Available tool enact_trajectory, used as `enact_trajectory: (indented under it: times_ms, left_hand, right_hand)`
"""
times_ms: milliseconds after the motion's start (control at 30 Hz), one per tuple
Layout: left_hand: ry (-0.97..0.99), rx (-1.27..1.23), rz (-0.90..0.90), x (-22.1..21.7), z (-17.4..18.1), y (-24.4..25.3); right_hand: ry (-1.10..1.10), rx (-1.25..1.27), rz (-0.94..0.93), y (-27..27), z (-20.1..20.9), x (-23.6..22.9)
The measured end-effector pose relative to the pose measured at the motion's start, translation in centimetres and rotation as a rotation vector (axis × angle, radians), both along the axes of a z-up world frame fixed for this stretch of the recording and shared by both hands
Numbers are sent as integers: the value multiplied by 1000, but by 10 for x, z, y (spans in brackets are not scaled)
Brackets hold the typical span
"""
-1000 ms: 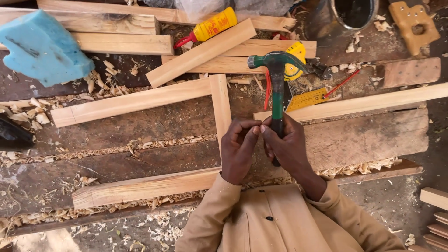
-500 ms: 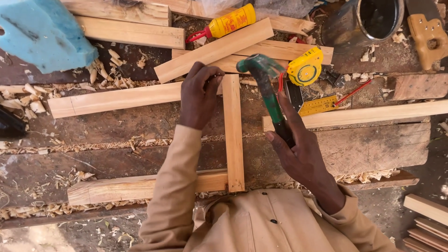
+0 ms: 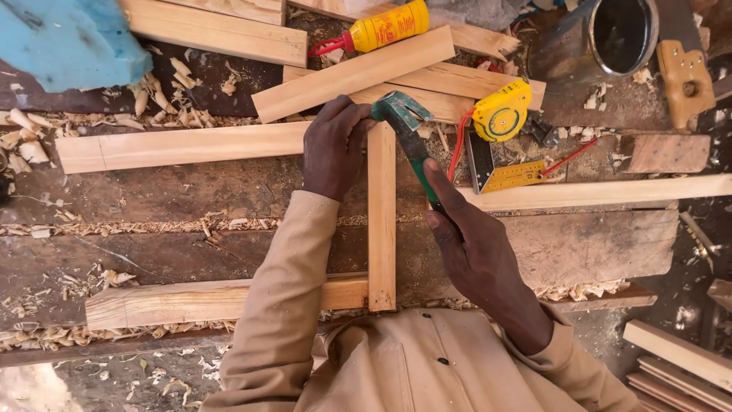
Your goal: The person hammers nails into a wooden frame at a workbench, joining two pieces of wood together.
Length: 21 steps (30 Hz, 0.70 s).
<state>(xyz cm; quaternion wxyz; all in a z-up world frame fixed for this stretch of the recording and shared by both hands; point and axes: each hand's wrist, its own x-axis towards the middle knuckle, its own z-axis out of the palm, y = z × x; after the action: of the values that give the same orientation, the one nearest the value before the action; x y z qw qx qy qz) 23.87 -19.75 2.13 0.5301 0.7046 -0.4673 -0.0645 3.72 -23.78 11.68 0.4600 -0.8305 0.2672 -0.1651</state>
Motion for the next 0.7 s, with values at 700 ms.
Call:
enact_trajectory:
  times_ms: [700]
  left_hand:
    - [-110,55,-63,5,-5,4]
  right_hand:
    - [106,-82,-13,-6,9,6]
